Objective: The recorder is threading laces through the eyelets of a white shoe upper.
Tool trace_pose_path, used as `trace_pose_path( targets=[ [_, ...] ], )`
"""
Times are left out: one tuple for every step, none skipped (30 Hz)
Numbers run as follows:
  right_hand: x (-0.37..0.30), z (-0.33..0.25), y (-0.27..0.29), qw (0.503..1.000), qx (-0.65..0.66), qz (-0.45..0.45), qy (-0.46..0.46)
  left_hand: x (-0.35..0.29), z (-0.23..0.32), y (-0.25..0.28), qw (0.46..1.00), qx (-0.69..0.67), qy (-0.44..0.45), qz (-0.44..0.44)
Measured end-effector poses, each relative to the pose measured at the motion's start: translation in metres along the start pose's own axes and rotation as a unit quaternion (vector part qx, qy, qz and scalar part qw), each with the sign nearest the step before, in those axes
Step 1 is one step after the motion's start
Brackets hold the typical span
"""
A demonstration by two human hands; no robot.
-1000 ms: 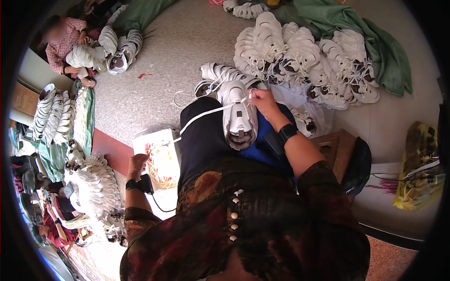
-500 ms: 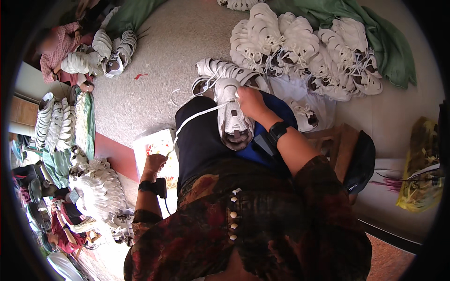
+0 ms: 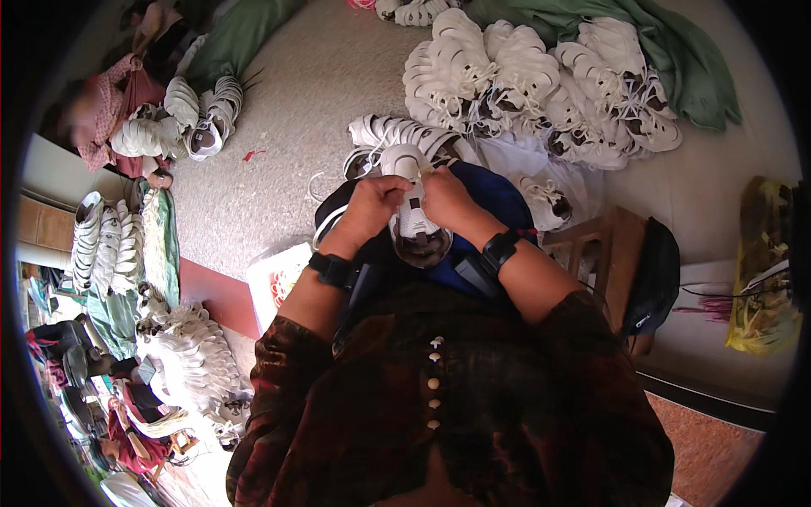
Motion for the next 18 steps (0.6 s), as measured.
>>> trace_pose_path(
  targets=[
    [0.001,-0.001,0.0,1.0,0.0,0.001,0.001,0.004,0.011,-0.008,0.995,0.058,-0.083,0.021],
    [0.003,0.006,-0.003,1.0,-0.001,-0.001,-0.008,0.009,0.007,-0.021,0.994,0.058,-0.087,0.016],
    [0.005,0.01,-0.005,1.0,-0.001,-0.005,-0.015,0.011,0.01,-0.031,0.975,0.192,-0.112,0.021],
    [0.007,0.014,-0.004,1.0,-0.001,-0.002,-0.017,0.012,0.011,-0.04,0.936,0.323,-0.135,0.027],
    [0.006,0.02,-0.003,0.999,0.044,0.01,-0.016,0.012,0.013,-0.045,0.936,0.323,-0.137,0.023],
    [0.006,0.025,-0.001,0.996,0.089,0.022,-0.014,0.011,0.011,-0.051,0.926,0.356,-0.126,0.011],
    [0.009,0.031,-0.003,0.996,0.09,0.023,-0.017,0.01,0.008,-0.055,0.914,0.389,-0.115,0.0],
    [0.012,0.036,-0.01,0.99,0.14,-0.003,-0.021,0.008,0.008,-0.056,0.914,0.384,-0.13,0.011],
    [0.014,0.039,-0.017,0.981,0.19,-0.029,-0.025,0.008,0.004,-0.057,0.914,0.385,-0.129,0.01],
    [0.013,0.043,-0.018,0.981,0.191,-0.029,-0.025,0.007,0.001,-0.059,0.91,0.392,-0.132,0.014],
    [0.013,0.043,-0.019,0.978,0.202,-0.046,-0.019,0.008,0.001,-0.059,0.907,0.399,-0.137,0.017],
    [0.013,0.043,-0.021,0.975,0.214,-0.062,-0.014,0.009,0.0,-0.061,0.906,0.399,-0.137,0.015],
    [0.013,0.044,-0.021,0.975,0.215,-0.061,-0.015,0.009,-0.002,-0.058,0.915,0.381,-0.125,0.039],
    [0.012,0.042,-0.022,0.967,0.248,-0.063,-0.014,0.008,-0.004,-0.054,0.923,0.363,-0.112,0.061],
    [0.01,0.041,-0.023,0.957,0.281,-0.065,-0.014,0.008,-0.007,-0.056,0.923,0.363,-0.111,0.059],
    [0.009,0.041,-0.022,0.957,0.284,-0.065,-0.016,0.007,-0.01,-0.052,0.93,0.345,-0.1,0.079],
    [0.01,0.037,-0.019,0.963,0.259,-0.074,-0.005,0.007,-0.011,-0.047,0.935,0.327,-0.089,0.1],
    [0.01,0.032,-0.018,0.969,0.234,-0.084,0.006,0.009,-0.012,-0.048,0.935,0.329,-0.087,0.098]
  ],
)
Point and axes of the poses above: each hand's wrist, its own x-axis towards the middle knuckle, its own y-axis out of the back of the hand, z = x × y, the point moved 10 cm from there along x, towards the middle knuckle, and after that the axes turned 2 degrees about -x, right-handed, at the moved point
